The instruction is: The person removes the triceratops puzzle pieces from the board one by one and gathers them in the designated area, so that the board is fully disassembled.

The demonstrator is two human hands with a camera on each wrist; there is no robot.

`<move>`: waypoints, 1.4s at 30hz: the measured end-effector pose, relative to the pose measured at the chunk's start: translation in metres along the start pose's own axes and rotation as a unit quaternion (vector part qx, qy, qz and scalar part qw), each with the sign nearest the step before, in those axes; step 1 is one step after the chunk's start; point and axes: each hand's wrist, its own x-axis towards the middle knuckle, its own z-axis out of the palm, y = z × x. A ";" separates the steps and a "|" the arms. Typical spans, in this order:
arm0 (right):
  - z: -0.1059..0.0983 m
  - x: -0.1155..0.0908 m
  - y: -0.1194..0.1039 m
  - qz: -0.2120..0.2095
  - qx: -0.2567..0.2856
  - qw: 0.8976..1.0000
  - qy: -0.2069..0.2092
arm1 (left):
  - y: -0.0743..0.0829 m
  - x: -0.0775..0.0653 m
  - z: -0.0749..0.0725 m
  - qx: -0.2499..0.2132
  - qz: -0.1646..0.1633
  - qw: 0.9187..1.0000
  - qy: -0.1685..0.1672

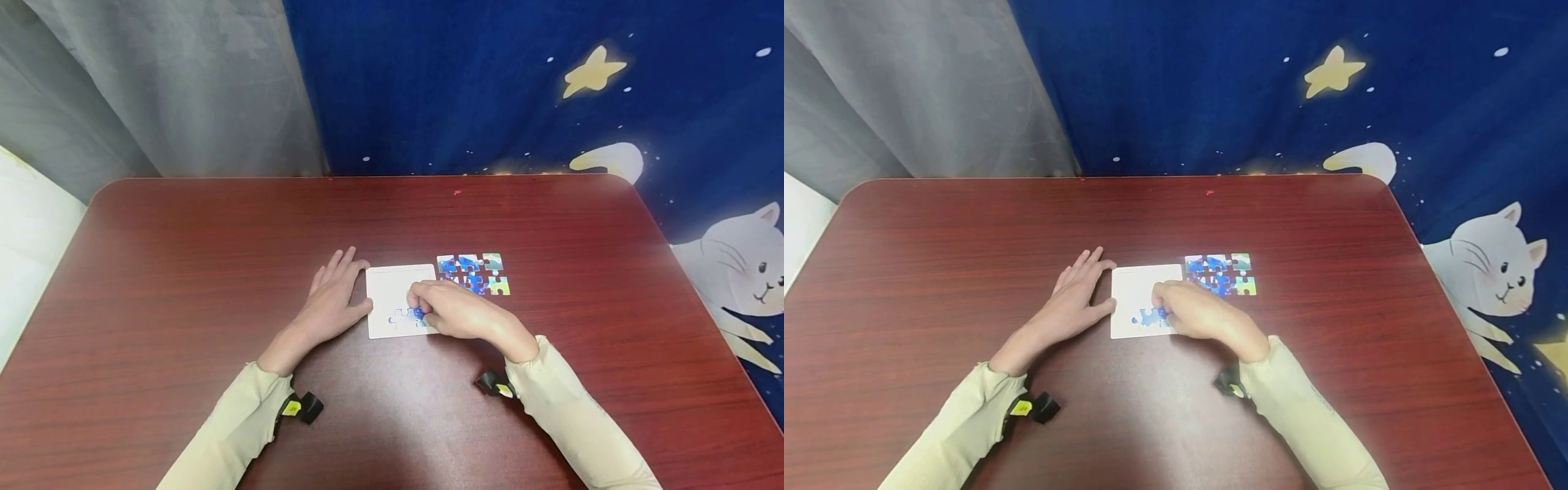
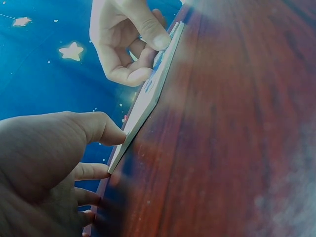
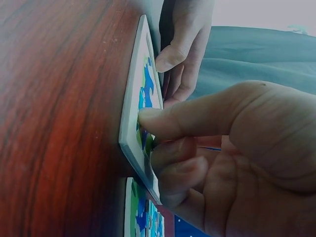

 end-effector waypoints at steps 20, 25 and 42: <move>0.002 0.000 0.003 -0.010 0.010 1.000 0.001 | 0.001 0.000 0.002 0.000 0.004 1.000 0.004; 0.001 0.000 0.003 -0.011 0.018 1.000 0.001 | 0.001 0.000 0.001 -0.002 0.003 1.000 0.000; 0.007 0.001 -0.005 -0.026 -0.002 1.000 0.007 | 0.000 -0.001 0.000 -0.008 0.006 1.000 -0.001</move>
